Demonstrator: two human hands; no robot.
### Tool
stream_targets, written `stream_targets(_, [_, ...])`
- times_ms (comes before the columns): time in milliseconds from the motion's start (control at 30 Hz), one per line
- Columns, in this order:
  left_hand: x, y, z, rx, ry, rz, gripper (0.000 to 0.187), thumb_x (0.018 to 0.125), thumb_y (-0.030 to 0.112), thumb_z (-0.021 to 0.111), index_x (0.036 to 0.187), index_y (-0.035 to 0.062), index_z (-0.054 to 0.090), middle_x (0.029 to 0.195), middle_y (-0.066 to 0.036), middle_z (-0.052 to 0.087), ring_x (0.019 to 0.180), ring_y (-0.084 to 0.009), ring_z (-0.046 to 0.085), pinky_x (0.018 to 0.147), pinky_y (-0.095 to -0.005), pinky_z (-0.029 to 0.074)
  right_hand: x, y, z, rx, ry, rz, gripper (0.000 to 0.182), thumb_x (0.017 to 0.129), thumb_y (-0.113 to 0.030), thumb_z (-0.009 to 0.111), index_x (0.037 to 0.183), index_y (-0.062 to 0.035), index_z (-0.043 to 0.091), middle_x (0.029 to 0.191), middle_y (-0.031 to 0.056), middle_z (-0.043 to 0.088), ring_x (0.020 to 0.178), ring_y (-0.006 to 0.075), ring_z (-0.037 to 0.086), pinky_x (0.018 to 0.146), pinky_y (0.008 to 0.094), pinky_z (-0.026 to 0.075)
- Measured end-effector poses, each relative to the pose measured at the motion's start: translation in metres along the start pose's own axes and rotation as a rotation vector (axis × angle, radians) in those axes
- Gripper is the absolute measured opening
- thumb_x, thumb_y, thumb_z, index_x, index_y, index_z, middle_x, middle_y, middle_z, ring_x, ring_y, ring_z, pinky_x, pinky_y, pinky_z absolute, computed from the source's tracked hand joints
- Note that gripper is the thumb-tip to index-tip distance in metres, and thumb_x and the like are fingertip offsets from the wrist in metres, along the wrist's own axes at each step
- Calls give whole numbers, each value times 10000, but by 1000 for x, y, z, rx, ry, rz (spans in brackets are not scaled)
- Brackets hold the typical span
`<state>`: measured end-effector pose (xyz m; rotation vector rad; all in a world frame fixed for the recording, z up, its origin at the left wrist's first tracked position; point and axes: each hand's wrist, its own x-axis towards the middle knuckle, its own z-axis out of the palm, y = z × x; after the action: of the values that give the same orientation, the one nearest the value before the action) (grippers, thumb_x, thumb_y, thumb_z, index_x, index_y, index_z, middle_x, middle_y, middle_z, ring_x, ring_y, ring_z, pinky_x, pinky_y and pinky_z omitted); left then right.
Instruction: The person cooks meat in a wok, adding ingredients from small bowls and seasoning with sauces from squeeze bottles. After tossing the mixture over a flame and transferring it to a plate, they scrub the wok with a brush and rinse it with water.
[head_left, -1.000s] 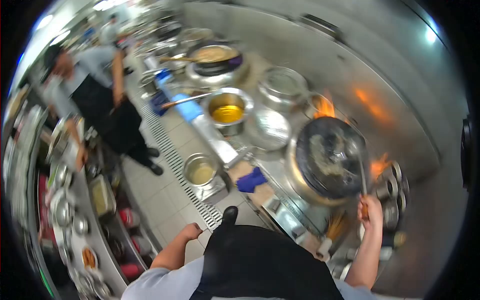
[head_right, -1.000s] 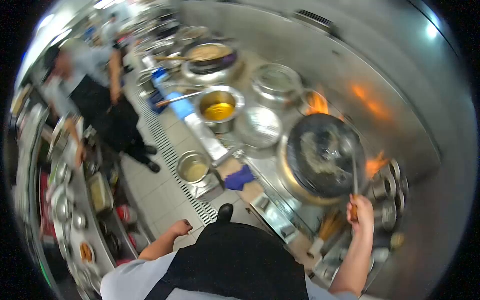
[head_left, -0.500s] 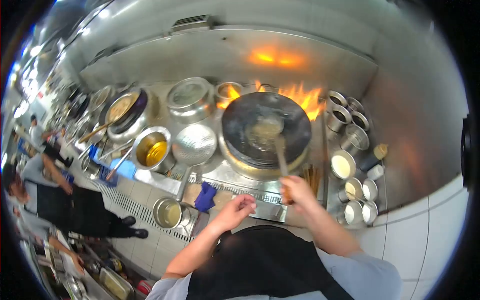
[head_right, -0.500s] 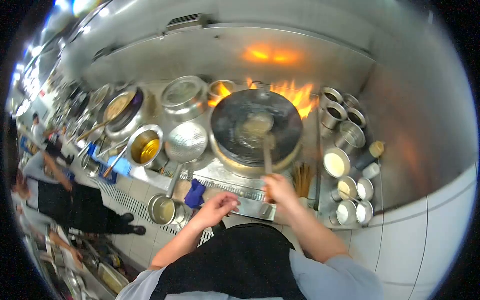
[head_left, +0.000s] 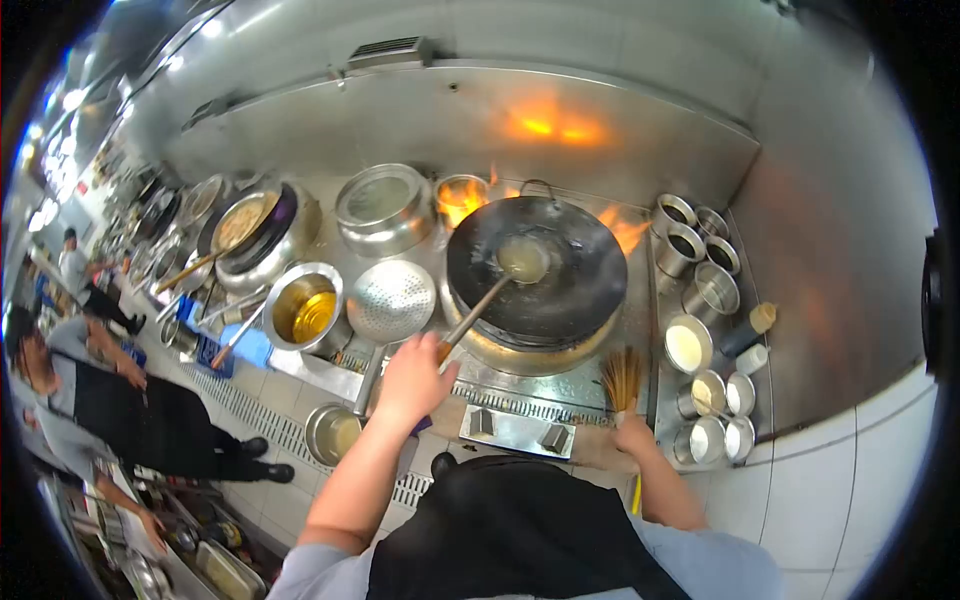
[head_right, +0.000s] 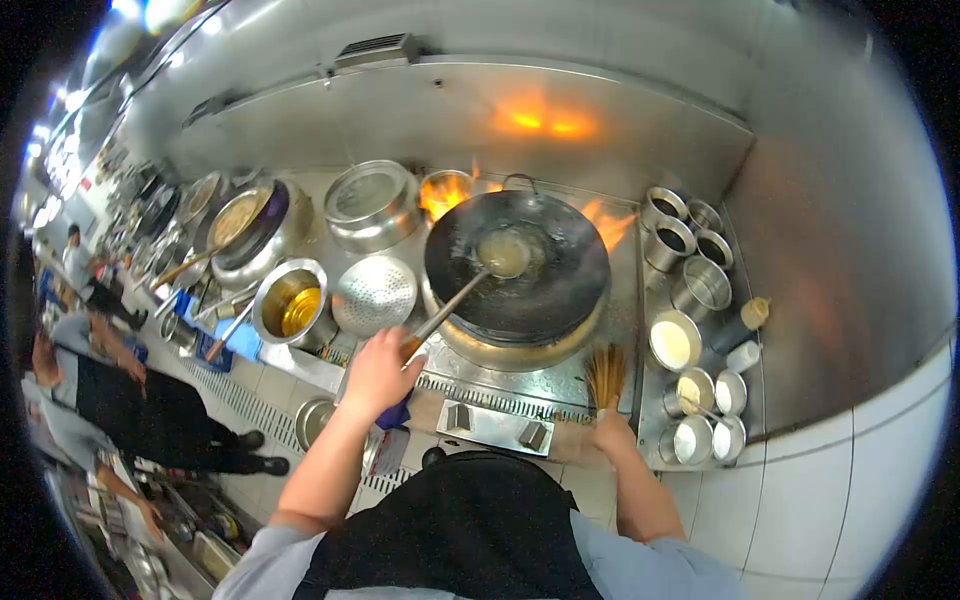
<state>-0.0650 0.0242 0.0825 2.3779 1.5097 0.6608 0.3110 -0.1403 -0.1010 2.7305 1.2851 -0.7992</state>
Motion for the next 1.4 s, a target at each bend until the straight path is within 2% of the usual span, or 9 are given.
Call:
stream_targets(167, [36, -9, 29, 236, -387, -150, 337, 836, 191, 547, 1116, 4, 529, 941, -198, 650, 878, -363, 635, 762, -459, 503, 5, 25, -109, 1309, -256, 131, 655, 789, -161, 592, 1397, -116, 353, 967, 110, 604, 714, 237, 598, 521, 407, 488])
stream_targets(300, [28, 4, -16, 269, -441, -67, 306, 813, 144, 523, 1084, 5, 547, 892, -197, 660, 838, -351, 651, 721, -460, 514, -70, -16, -214, 1311, -105, -353, 601, 829, -50, 577, 1389, -74, 360, 1030, 122, 592, 750, 205, 612, 517, 338, 526])
stream_targets(433, [25, 11, -37, 340, -386, 80, 269, 829, 114, 488, 1056, -6, 565, 846, -174, 657, 805, -333, 657, 685, -433, 526, -50, -96, -254, 880, -25, -590, 652, 810, -121, 625, 1404, -92, 357, 983, 172, 621, 727, 234, 631, 595, 336, 536])
stream_targets(500, [29, 20, -44, 344, -392, 115, 257, 838, 102, 472, 1048, -9, 570, 841, -167, 656, 789, -327, 660, 671, -427, 529, -39, -161, -236, 26, 512, -631, 646, 810, -197, 613, 1410, -218, 373, 961, 213, 635, 806, 314, 644, 706, 414, 531])
stream_targets(700, [24, 14, -44, 403, -381, 153, 223, 882, 114, 437, 992, -13, 583, 807, -138, 660, 715, -311, 664, 585, -414, 530, 80, -230, -209, -747, 245, -711, 528, 828, -203, 593, 1341, -253, 476, 898, 177, 655, 840, 297, 650, 711, 406, 509])
stream_targets(1133, [13, 8, -46, 483, -314, 175, 234, 874, 118, 465, 1028, -18, 576, 763, -126, 649, 680, -286, 660, 544, -402, 522, 104, -227, -174, -251, -133, -712, 657, 780, -425, 680, 1372, -285, 433, 1081, 239, 620, 1027, 324, 607, 858, 385, 484])
stream_targets(1267, [13, -4, -53, 533, -265, 207, 278, 857, 107, 477, 1094, -7, 568, 770, -125, 643, 670, -282, 656, 534, -394, 518, 68, -237, -200, -610, 357, -686, 590, 793, -308, 630, 1347, -219, 448, 861, 140, 676, 792, 333, 652, 694, 460, 496])
stream_targets(1367, [19, -1, -55, 573, -370, 165, 310, 849, 94, 470, 1134, 14, 561, 796, -127, 640, 667, -287, 655, 539, -391, 518, 86, -214, -175, -131, -231, -636, 623, 787, -414, 647, 1357, -278, 437, 971, 168, 664, 916, 334, 637, 778, 431, 504])
stream_targets(1400, [19, -2, -62, 602, -342, 207, 322, 849, 92, 467, 1150, 26, 559, 790, -128, 640, 660, -289, 654, 542, -395, 519, 114, -200, -174, -415, 83, -855, 576, 773, -408, 664, 1314, -298, 497, 978, 144, 667, 901, 321, 642, 768, 420, 506])
